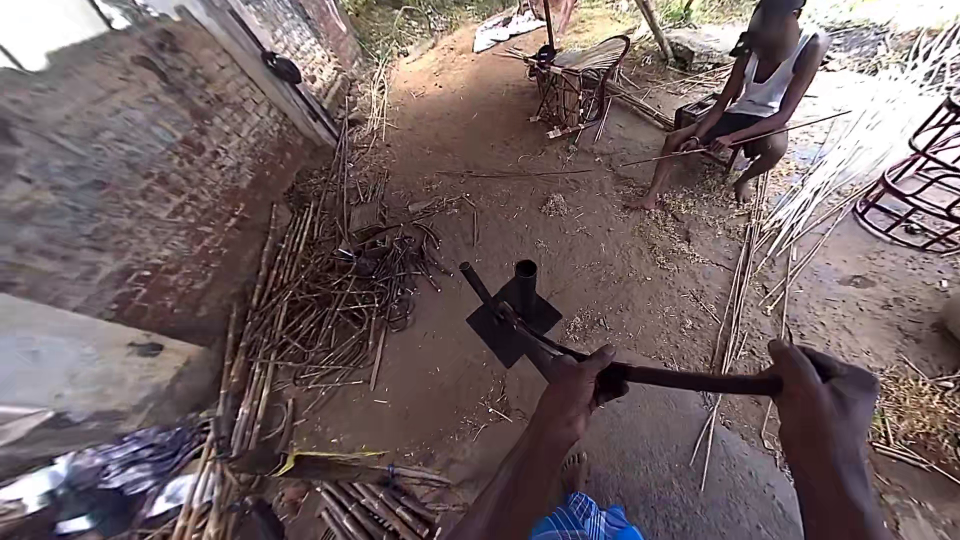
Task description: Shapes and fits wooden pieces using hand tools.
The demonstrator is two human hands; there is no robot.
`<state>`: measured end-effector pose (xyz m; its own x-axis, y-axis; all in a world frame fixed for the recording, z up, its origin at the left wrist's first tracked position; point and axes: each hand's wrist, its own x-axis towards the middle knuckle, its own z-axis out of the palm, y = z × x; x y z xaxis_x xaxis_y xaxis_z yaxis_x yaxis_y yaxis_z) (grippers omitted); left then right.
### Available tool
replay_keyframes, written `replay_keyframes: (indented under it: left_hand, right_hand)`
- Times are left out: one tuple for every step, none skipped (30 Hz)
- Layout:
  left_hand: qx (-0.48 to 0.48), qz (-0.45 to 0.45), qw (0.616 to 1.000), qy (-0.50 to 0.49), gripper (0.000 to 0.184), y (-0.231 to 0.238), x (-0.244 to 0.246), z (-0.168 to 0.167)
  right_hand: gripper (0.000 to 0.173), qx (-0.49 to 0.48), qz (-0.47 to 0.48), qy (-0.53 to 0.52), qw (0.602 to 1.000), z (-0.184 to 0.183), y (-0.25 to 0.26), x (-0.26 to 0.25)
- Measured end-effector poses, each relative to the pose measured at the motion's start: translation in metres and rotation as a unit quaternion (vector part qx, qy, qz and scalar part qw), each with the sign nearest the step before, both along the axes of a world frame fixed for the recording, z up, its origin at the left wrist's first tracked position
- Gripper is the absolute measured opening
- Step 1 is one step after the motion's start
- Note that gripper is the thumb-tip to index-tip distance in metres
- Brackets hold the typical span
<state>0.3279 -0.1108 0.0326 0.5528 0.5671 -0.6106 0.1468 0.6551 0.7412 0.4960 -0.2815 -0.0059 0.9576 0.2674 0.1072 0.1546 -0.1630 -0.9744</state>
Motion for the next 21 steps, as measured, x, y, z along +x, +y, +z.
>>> replay_keyframes:
  left_hand:
    - [-0.001,0.030,1.000,0.001,0.041,0.002,0.023,0.001]
    - [-0.004,0.064,0.998,-0.003,0.045,0.009,0.051,0.001]
    - [-0.010,0.101,0.995,-0.002,0.045,0.014,0.078,0.000]
    - [-0.022,0.139,0.990,0.008,0.044,0.013,0.095,-0.005]
    - [-0.028,0.163,0.986,0.016,0.046,0.009,0.101,-0.009]
    - [-0.024,0.161,0.987,0.008,0.049,0.010,0.100,-0.006]
    - [-0.020,0.131,0.991,-0.006,0.051,0.008,0.081,-0.005]
    - [-0.007,0.085,0.996,-0.015,0.050,0.003,0.052,-0.006]
    - [0.004,0.048,0.999,-0.023,0.044,0.004,0.024,-0.007]
    - [0.021,0.014,0.999,-0.025,0.041,0.008,-0.002,-0.009]
    - [0.040,-0.008,0.999,-0.021,0.041,0.012,-0.028,-0.012]
    - [0.064,-0.019,0.998,-0.012,0.047,0.014,-0.051,-0.014]
    - [0.093,-0.027,0.995,-0.003,0.051,0.016,-0.069,-0.014]
    - [0.122,-0.032,0.992,0.001,0.052,0.017,-0.081,-0.012]
    - [0.145,-0.036,0.989,0.001,0.051,0.020,-0.089,-0.009]
    - [0.158,-0.039,0.987,-0.005,0.051,0.023,-0.095,-0.007]
    - [0.161,-0.042,0.986,-0.017,0.051,0.027,-0.100,-0.005]
    - [0.156,-0.041,0.986,-0.035,0.052,0.028,-0.105,-0.003]
    - [0.147,-0.034,0.987,-0.057,0.051,0.029,-0.109,-0.002]
    - [0.139,-0.019,0.987,-0.084,0.049,0.030,-0.109,0.000]
    - [0.132,-0.003,0.985,-0.115,0.045,0.031,-0.107,0.003]
  right_hand:
    - [0.030,0.007,0.010,0.040,0.999,0.000,0.027,0.039]
    - [0.028,0.013,0.019,0.080,0.997,-0.001,0.061,0.081]
    - [0.025,0.008,0.032,0.120,0.992,-0.005,0.095,0.119]
    - [0.024,-0.011,0.039,0.156,0.987,-0.014,0.118,0.142]
    - [0.025,-0.019,0.042,0.169,0.985,-0.020,0.124,0.147]
    - [0.028,-0.009,0.048,0.141,0.989,-0.008,0.119,0.143]
    - [0.033,0.008,0.063,0.092,0.994,0.004,0.093,0.120]
    - [0.042,0.017,0.099,0.047,0.994,0.010,0.047,0.080]
    - [0.052,0.029,0.150,0.034,0.988,0.011,0.000,0.037]
    - [0.063,0.048,0.213,0.066,0.974,0.002,-0.040,-0.006]
    - [0.078,0.057,0.268,0.130,0.953,-0.012,-0.070,-0.044]
    - [0.086,0.047,0.297,0.190,0.935,-0.029,-0.088,-0.076]
    - [0.087,0.032,0.306,0.234,0.922,-0.047,-0.098,-0.102]
    - [0.081,0.021,0.308,0.267,0.913,-0.064,-0.102,-0.120]
    - [0.076,0.018,0.313,0.292,0.904,-0.075,-0.099,-0.132]
    - [0.075,0.026,0.323,0.309,0.894,-0.082,-0.093,-0.141]
    - [0.077,0.043,0.341,0.320,0.883,-0.084,-0.085,-0.147]
    - [0.077,0.060,0.366,0.330,0.868,-0.083,-0.077,-0.152]
    - [0.077,0.077,0.397,0.338,0.850,-0.079,-0.068,-0.156]
    - [0.075,0.089,0.429,0.345,0.830,-0.072,-0.059,-0.159]
    - [0.074,0.099,0.456,0.357,0.809,-0.063,-0.049,-0.163]
